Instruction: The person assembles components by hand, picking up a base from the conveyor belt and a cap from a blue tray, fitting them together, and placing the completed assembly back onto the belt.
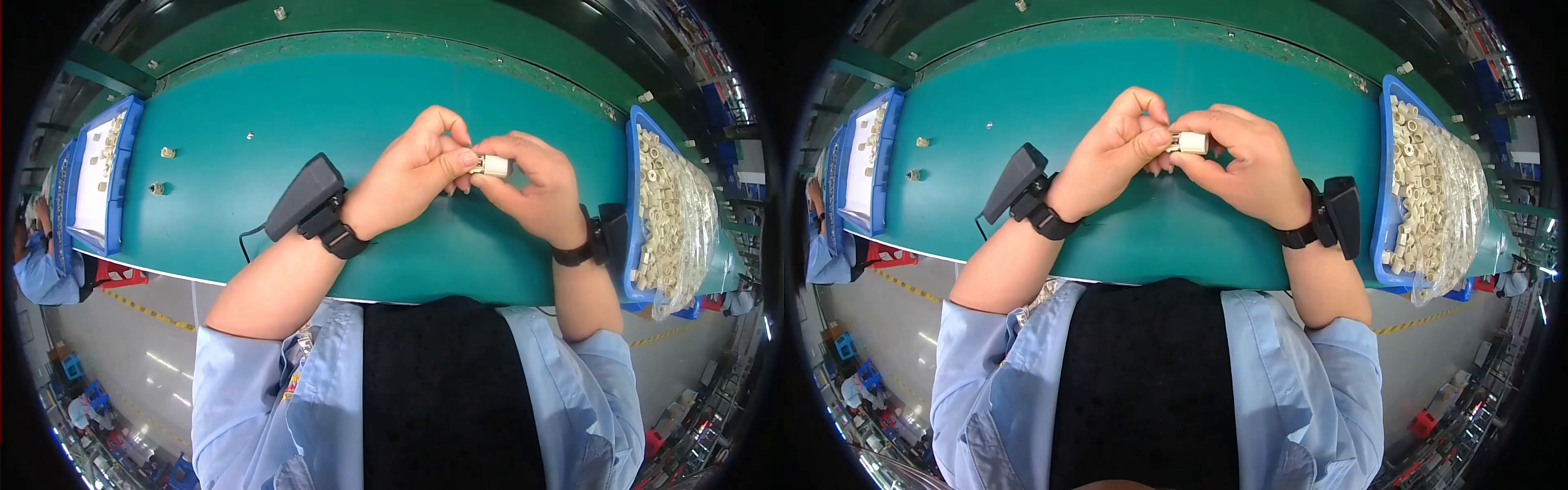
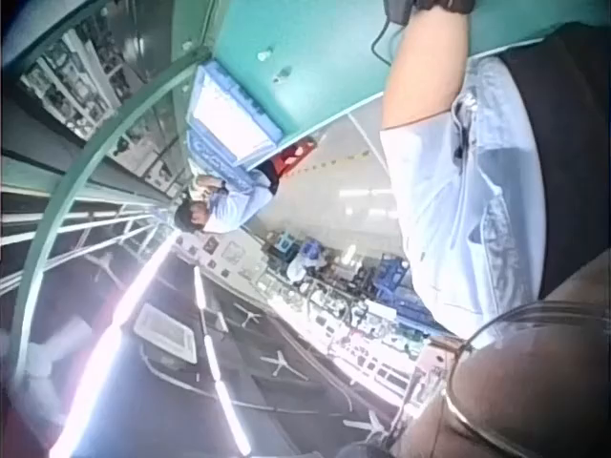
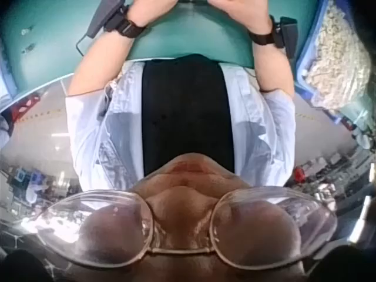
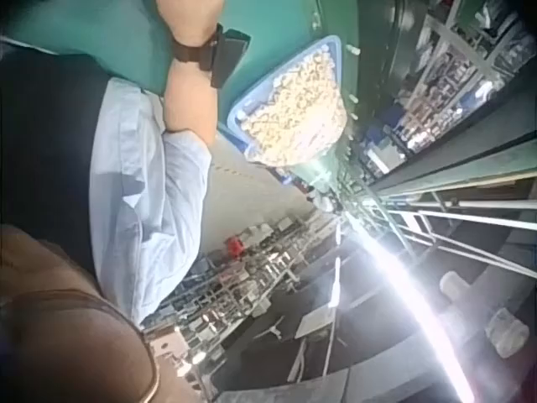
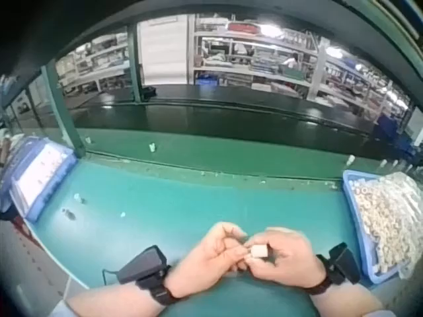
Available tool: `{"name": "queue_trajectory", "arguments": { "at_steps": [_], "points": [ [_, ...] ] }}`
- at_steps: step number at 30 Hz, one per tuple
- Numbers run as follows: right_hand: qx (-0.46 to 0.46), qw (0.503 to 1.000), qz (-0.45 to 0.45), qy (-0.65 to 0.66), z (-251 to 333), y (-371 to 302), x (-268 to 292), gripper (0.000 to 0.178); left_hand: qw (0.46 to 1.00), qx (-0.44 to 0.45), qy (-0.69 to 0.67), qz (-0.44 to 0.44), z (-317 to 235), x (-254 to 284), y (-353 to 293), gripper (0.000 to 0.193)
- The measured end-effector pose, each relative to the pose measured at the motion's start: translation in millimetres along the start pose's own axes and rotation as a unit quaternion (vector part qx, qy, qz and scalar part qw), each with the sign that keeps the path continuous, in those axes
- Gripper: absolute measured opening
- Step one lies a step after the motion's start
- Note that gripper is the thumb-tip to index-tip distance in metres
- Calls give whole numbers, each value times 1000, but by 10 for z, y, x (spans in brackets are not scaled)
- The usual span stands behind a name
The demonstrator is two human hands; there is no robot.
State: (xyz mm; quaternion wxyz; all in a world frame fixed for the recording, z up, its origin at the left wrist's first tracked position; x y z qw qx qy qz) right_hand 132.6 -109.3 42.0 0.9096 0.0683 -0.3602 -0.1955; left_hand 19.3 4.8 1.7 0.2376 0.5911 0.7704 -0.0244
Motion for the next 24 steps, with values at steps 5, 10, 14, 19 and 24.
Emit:
{"name": "queue_trajectory", "arguments": {
  "at_steps": [5,10,14,19,24],
  "points": [
    [-28,999,-19,-30,-64,334,87,17,992,-42,89,-78,26,146,74,32],
    [-131,953,-61,-267,-777,1370,708,24,947,-75,289,-122,-64,181,56,26],
    [-277,848,-50,-449,-1933,1877,1365,38,929,-62,355,-87,50,217,154,21],
    [-342,812,-40,-471,-2194,1801,1320,50,927,-14,360,-102,-32,328,123,19],
    [-290,889,-101,-341,-1894,1548,1896,56,936,-20,344,-72,4,250,207,19]
  ]
}}
Point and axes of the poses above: each hand's wrist, its own y-axis towards the middle knuckle, its own x-axis out of the back of the hand, z = x × y, the point moved 2 cm from there along y, towards the middle knuckle, and after that the axes turned 10 degrees about -x, right-handed, at the moved point
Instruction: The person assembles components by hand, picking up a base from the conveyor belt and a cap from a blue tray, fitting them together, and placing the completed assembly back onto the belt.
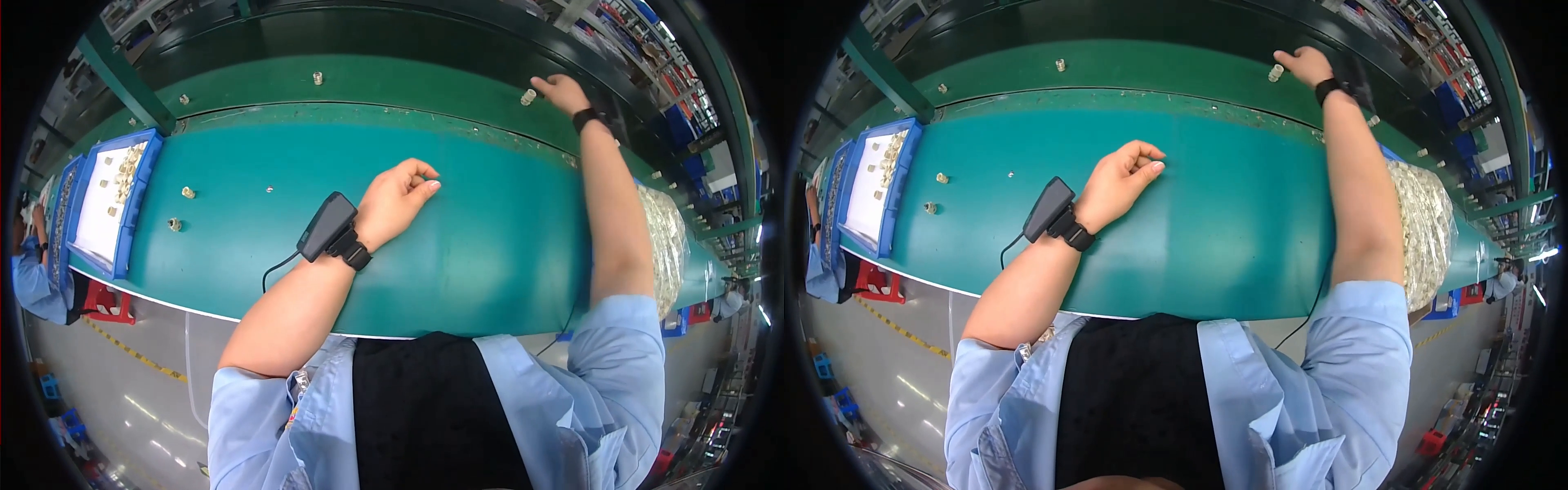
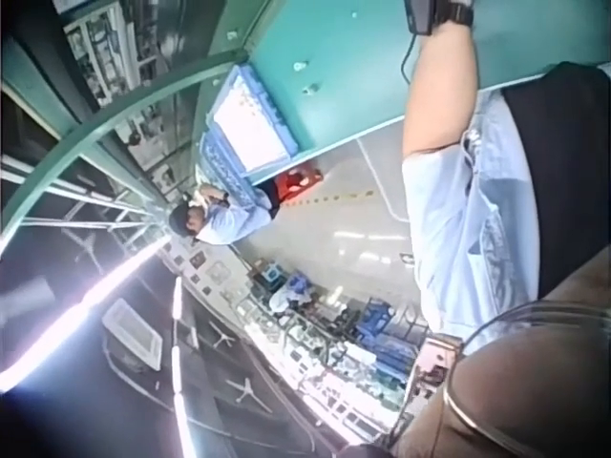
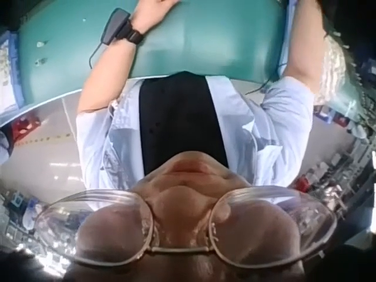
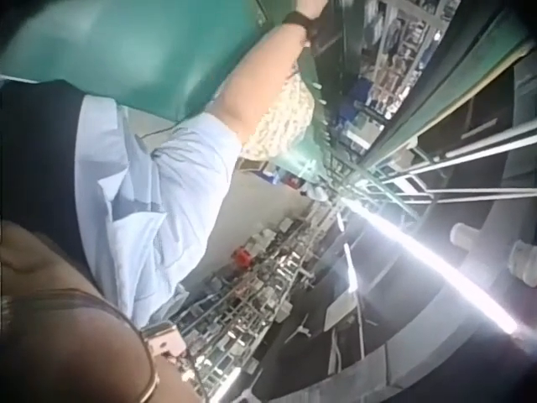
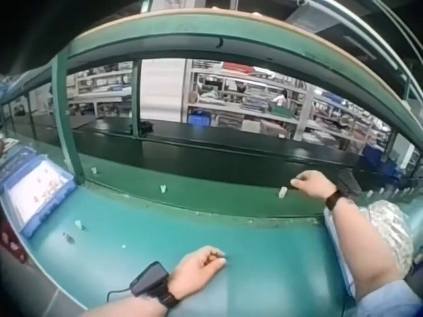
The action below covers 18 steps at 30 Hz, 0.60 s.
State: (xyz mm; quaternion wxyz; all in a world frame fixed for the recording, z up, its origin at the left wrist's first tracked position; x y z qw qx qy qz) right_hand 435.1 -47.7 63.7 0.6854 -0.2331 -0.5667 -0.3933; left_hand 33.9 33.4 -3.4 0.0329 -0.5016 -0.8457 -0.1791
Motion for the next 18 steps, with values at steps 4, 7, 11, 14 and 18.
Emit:
{"name": "queue_trajectory", "arguments": {
  "at_steps": [4,7,11,14,18],
  "points": [
    [74,989,75,102,264,-1105,732,37,1000,10,-8,-24,42,82,-73,19],
    [86,988,-16,125,-310,-1989,879,36,999,9,24,-25,33,23,-84,16],
    [-84,996,-1,-33,-1058,-3097,747,32,999,8,19,-28,134,-27,-57,18],
    [-88,996,-30,-17,-1306,-3548,528,26,985,-35,169,-11,46,104,167,22],
    [-153,986,-1,61,-1179,-3535,455,18,886,-170,394,-177,238,714,881,35]
  ]
}}
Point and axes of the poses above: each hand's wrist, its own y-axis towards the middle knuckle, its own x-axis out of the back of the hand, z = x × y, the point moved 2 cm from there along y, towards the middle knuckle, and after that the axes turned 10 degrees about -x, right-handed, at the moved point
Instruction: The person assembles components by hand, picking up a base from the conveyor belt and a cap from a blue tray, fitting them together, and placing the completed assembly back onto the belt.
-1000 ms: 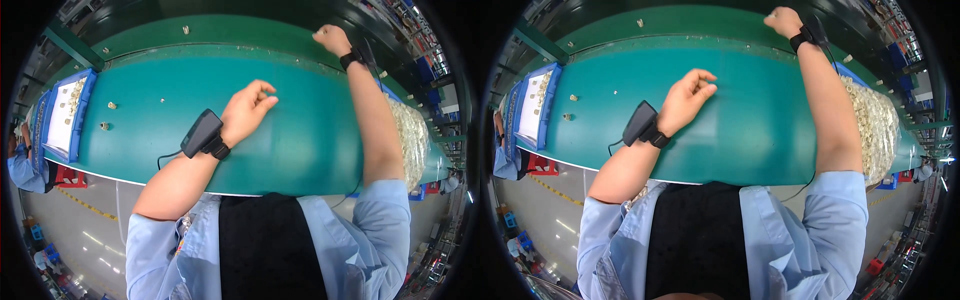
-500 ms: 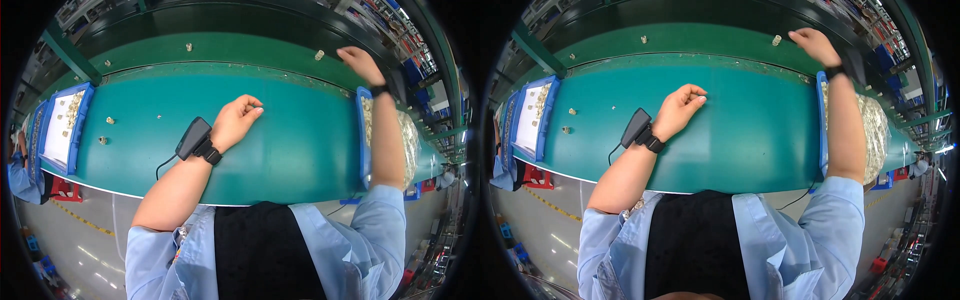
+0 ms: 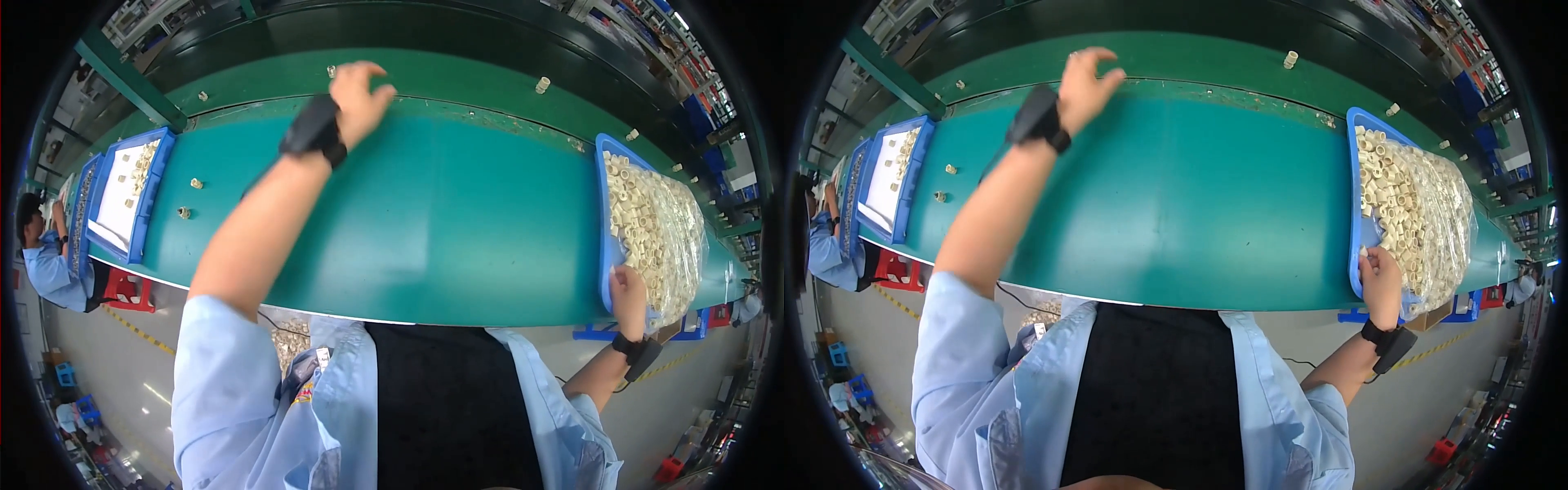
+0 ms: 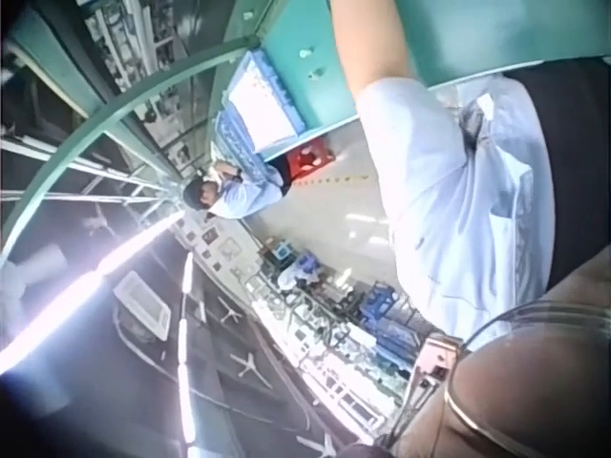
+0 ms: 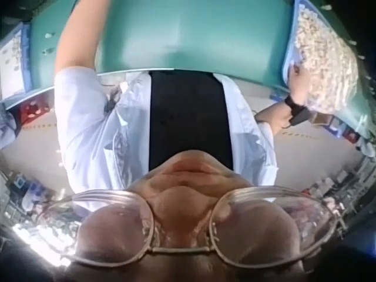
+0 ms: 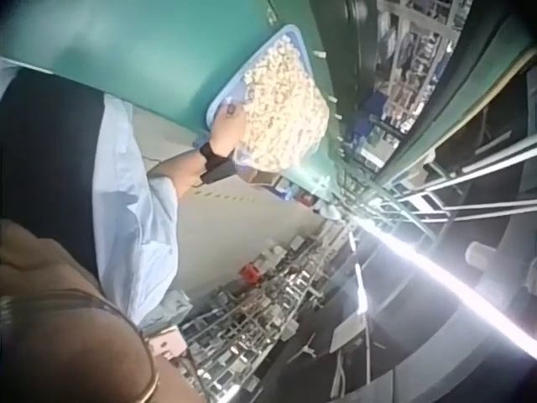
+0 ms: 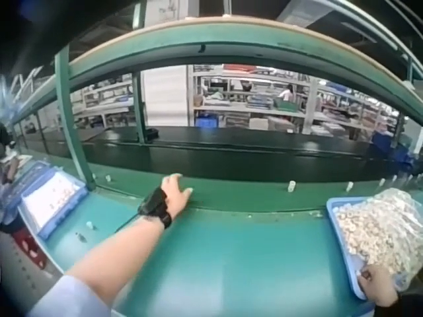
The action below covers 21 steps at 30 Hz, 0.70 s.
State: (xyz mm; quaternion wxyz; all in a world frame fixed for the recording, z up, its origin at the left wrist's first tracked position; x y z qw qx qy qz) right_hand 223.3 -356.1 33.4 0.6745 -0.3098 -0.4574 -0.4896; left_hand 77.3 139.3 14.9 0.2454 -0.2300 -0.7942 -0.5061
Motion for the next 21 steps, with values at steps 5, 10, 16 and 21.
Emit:
{"name": "queue_trajectory", "arguments": {
  "at_steps": [5,10,16,21],
  "points": [
    [9,999,-50,11,-4,72,-83,14,977,151,149,26,661,45,349,41],
    [-110,992,-16,66,34,53,-55,12,972,175,97,120,768,-65,281,33],
    [10,957,-120,265,237,158,116,14,984,91,-121,98,-31,-101,110,30],
    [110,921,-2,373,1074,133,99,15,945,68,-279,160,-987,199,-196,31]
  ]
}}
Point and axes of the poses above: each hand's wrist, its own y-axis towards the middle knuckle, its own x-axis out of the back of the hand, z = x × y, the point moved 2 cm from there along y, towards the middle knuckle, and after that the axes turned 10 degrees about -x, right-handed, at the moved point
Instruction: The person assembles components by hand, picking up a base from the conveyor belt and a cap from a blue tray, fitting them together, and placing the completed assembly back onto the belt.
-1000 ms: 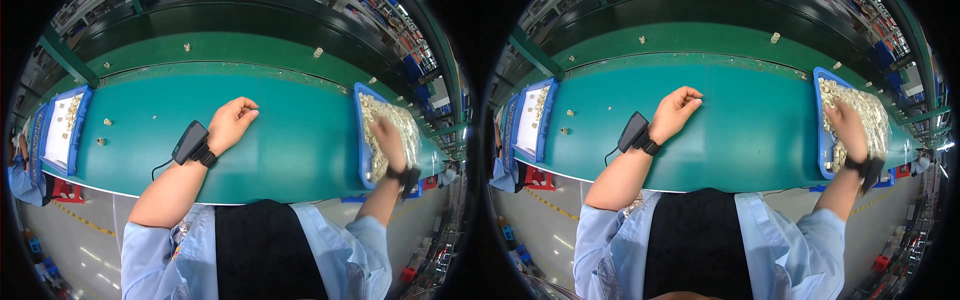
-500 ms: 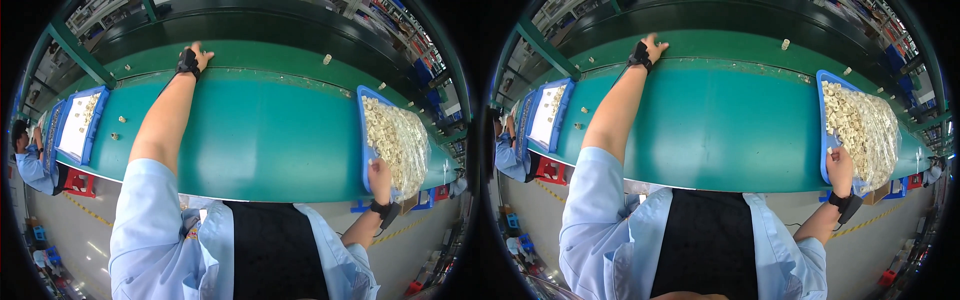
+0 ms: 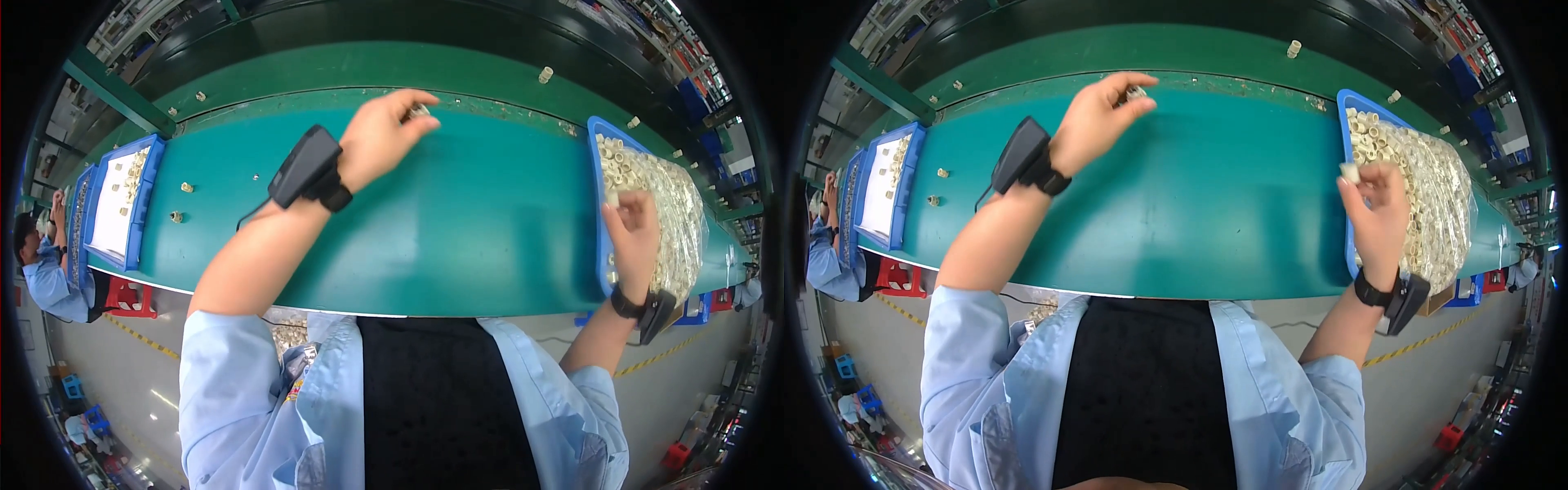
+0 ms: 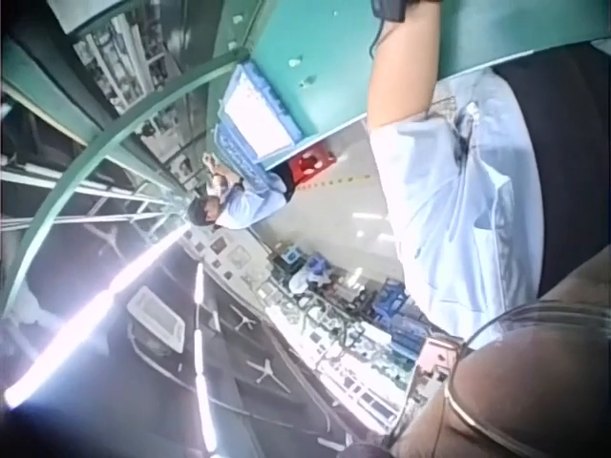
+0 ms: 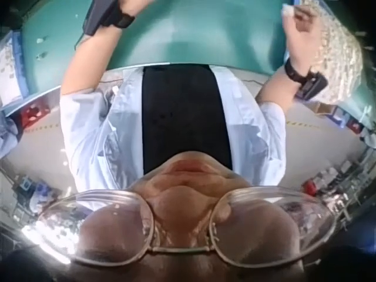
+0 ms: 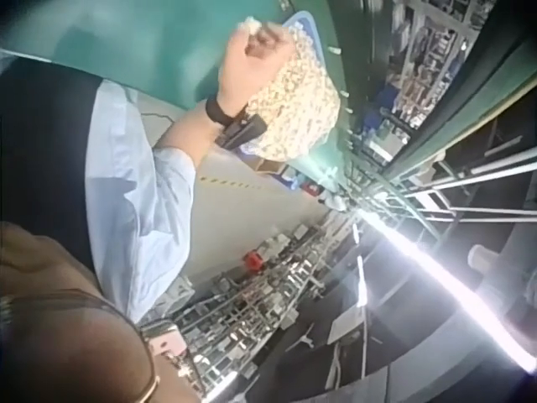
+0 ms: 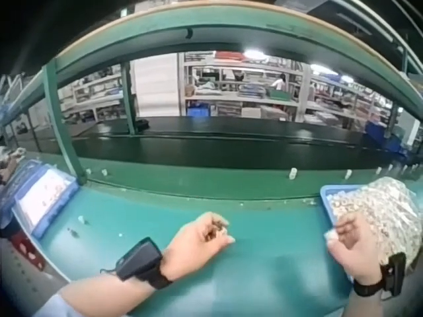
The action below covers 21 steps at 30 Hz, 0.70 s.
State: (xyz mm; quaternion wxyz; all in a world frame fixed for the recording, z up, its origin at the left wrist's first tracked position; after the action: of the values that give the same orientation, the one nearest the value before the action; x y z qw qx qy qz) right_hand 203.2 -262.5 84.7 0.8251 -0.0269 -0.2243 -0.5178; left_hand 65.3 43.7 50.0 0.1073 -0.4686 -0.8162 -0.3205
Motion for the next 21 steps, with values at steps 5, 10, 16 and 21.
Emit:
{"name": "queue_trajectory", "arguments": {
  "at_steps": [5,10,16,21],
  "points": [
    [50,972,208,101,315,98,-636,26,997,46,-54,32,-353,-147,-449,30],
    [-4,924,361,126,492,101,-1231,31,985,20,-161,-55,-245,-214,-652,28],
    [-39,905,359,224,223,129,-1545,30,992,-49,-96,-69,-143,-149,-640,25],
    [-55,895,363,254,78,95,-1586,31,994,-70,-82,-27,-182,-170,-664,25]
  ]
}}
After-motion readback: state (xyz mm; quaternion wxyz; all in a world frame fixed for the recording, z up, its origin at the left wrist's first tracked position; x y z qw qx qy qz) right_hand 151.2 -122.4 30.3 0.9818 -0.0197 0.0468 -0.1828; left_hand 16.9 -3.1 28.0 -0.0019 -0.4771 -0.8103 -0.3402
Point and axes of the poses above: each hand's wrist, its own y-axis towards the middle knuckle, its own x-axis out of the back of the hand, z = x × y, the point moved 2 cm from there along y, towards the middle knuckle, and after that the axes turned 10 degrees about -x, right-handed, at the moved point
